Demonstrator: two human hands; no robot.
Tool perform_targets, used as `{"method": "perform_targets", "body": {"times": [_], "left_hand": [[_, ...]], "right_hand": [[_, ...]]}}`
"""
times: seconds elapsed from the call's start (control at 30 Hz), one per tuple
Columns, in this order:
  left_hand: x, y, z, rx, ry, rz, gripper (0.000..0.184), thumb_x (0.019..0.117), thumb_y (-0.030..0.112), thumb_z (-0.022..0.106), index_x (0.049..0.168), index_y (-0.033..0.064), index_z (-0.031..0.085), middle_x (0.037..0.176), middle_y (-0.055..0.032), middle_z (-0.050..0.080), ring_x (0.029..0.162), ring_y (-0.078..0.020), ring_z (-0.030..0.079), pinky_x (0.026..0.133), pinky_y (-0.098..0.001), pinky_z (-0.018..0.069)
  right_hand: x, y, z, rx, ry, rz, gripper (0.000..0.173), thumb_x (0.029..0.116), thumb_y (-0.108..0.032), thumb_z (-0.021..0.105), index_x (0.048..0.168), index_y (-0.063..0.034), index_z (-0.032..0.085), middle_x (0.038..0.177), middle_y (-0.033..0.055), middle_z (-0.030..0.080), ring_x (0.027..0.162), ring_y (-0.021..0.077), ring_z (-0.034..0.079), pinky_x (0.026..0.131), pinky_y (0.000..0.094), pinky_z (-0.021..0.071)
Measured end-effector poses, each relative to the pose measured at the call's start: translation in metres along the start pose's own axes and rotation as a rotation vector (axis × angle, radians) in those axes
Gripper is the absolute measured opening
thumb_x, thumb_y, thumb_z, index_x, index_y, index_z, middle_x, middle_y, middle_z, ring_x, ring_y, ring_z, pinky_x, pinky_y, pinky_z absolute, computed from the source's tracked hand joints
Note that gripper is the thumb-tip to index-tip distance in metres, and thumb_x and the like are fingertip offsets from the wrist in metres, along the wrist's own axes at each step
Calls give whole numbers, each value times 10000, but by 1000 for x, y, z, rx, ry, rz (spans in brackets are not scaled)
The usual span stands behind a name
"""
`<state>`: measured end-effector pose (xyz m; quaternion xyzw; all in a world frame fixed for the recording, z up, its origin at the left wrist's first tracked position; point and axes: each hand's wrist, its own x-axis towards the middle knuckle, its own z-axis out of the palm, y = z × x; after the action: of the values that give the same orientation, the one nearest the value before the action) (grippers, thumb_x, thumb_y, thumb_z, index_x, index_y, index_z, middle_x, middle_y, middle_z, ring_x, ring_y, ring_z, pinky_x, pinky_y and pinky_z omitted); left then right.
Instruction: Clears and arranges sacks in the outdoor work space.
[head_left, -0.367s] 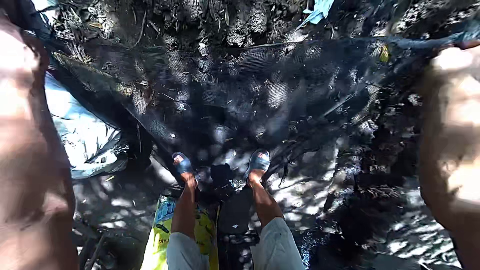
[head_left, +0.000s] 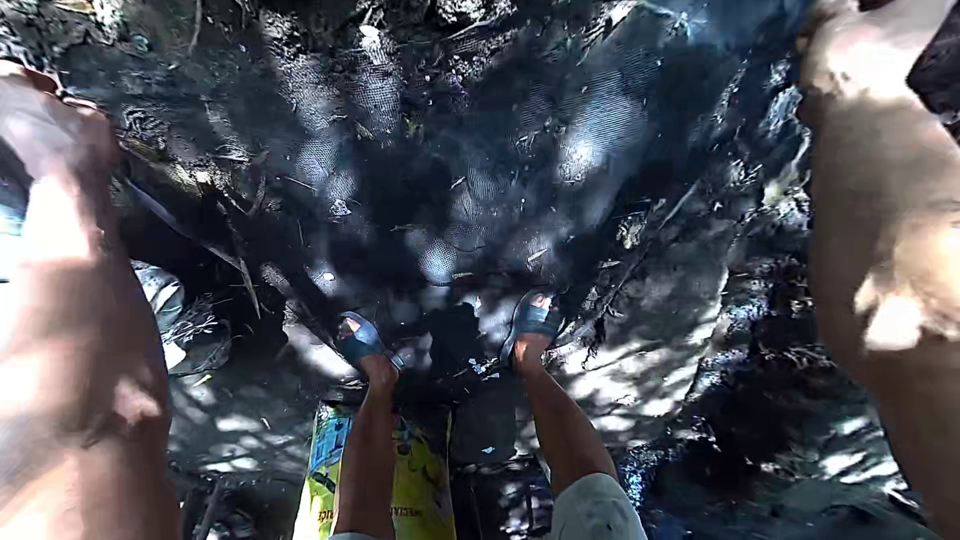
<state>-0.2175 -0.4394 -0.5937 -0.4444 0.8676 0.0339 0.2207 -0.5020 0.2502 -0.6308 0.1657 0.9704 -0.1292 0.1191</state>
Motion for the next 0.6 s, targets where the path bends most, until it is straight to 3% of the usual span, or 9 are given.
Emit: {"method": "perform_targets", "body": {"times": [0.1, 0.13, 0.17, 0.2, 0.27, 0.33, 0.43, 0.5, 0.6], "left_hand": [[-10, -1, 40, -109, 32, 265, 794, 948, 303, 596, 1600, 1, 259, 1510, -382, 413, 1408, -541, 422, 1130, -689, 362], [-36, 5, 43, -142, -1, 354, 799, 984, 308, 563, 1627, 8, 197, 1602, -349, 308, 1497, -506, 308, 1209, -641, 289], [-65, 9, 43, -197, -28, 409, 770, 999, 274, 570, 1628, 16, 207, 1616, -327, 302, 1508, -486, 302, 1223, -622, 289], [-99, 9, 45, -237, -64, 436, 705, 1013, 245, 577, 1601, 5, 271, 1557, -326, 399, 1442, -484, 413, 1173, -633, 364], [-174, -11, 61, -299, -148, 469, 556, 1006, 191, 603, 1495, -22, 446, 1395, -301, 574, 1286, -447, 584, 1079, -612, 476], [-269, -58, 77, -288, -364, 288, 512, 1001, 234, 633, 1464, 48, 520, 1380, -226, 613, 1249, -382, 626, 1055, -586, 514], [-435, -150, 69, -325, -588, -105, 506, 1000, 311, 580, 1455, 93, 551, 1345, -183, 644, 1226, -335, 641, 1056, -552, 516], [-565, -193, 14, -437, -627, -330, 485, 1039, 309, 530, 1457, 66, 546, 1365, -173, 642, 1231, -295, 648, 1090, -498, 505], [-749, -226, -88, -552, -402, -668, 389, 1057, 276, 506, 1358, 67, 637, 1272, -149, 697, 1160, -260, 690, 1043, -500, 548]], "right_hand": [[-5, 10, 21, -23, -17, -150, 1048, 879, -507, 663, 1635, 10, 154, 1658, 275, 254, 1540, 346, 300, 1260, 450, 276], [-24, 3, 22, -32, -37, -232, 1082, 891, -504, 653, 1633, 39, 83, 1670, 318, 160, 1550, 388, 260, 1261, 451, 278], [-47, -3, 22, -35, -53, -341, 1043, 917, -465, 636, 1626, 56, 75, 1661, 349, 133, 1528, 418, 289, 1235, 453, 327], [-75, -6, 21, -32, -82, -453, 966, 944, -410, 622, 1623, 52, 112, 1640, 362, 161, 1465, 429, 386, 1170, 455, 422], [-138, 5, 4, -49, -214, -595, 830, 992, -343, 584, 1625, 11, 180, 1627, 344, 210, 1380, 432, 478, 1091, 508, 492], [-206, 51, -17, -54, -374, -645, 736, 1008, -334, 600, 1612, -52, 288, 1609, 299, 295, 1398, 436, 467, 1108, 561, 477], [-297, 113, -67, -143, -724, -543, 601, 978, -267, 666, 1486, 4, 494, 1475, 330, 487, 1393, 478, 461, 1172, 591, 385], [-340, 154, -119, -226, -902, -416, 486, 974, -219, 688, 1393, 9, 591, 1383, 328, 567, 1313, 490, 529, 1106, 654, 417], [-366, 179, -203, -333, -1050, -309, 418, 996, -265, 652, 1339, -26, 632, 1256, 266, 666, 1126, 421, 663, 967, 667, 518]]}}
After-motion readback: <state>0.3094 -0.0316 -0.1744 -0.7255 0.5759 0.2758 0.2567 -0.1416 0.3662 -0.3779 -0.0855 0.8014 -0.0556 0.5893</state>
